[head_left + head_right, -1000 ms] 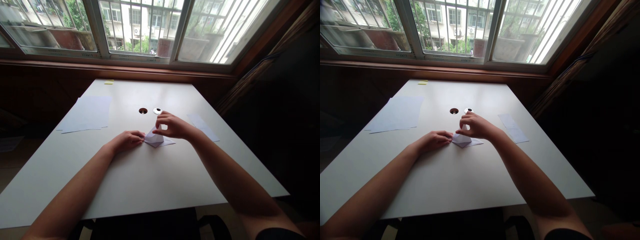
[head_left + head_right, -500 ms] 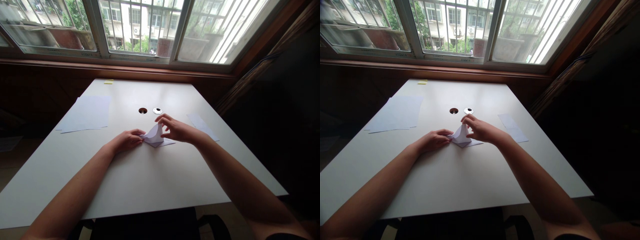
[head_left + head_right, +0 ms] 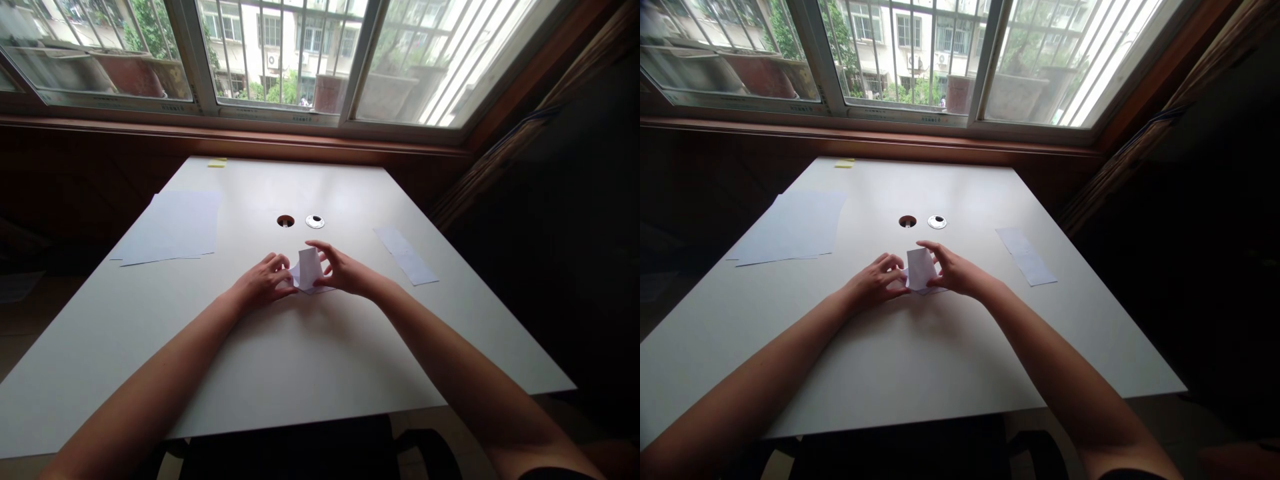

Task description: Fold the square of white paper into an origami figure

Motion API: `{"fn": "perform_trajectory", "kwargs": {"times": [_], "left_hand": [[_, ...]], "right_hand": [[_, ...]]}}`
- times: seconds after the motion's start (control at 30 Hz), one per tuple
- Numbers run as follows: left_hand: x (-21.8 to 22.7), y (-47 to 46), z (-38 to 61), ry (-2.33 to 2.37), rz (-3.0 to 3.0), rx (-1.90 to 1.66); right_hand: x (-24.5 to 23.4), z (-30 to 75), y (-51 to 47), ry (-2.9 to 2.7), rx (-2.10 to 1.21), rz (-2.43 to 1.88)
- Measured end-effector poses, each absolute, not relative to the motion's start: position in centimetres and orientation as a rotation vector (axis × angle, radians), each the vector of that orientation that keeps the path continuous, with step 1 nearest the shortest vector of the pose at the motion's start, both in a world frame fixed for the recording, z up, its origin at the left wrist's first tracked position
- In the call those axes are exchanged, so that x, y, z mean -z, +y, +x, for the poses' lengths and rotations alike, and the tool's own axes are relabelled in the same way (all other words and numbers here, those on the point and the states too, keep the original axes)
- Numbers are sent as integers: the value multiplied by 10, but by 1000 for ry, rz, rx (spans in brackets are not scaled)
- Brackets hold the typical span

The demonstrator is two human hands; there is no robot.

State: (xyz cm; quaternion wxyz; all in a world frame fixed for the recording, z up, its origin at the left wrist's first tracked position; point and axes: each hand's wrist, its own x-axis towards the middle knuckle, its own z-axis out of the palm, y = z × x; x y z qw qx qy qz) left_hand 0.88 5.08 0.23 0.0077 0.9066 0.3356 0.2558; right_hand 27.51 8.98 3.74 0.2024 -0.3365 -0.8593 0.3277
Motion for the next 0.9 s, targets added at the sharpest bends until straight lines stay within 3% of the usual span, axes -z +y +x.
{"fn": "perform_trajectory", "kwargs": {"times": [0.5, 0.9], "left_hand": [[1, 48, 20, 1087, 2661, -860], [1, 44, 26, 1118, 2766, -879]], "right_hand": [[-17, 287, 96, -2313, -975, -921], [-13, 285, 95, -2426, -668, -888]]}}
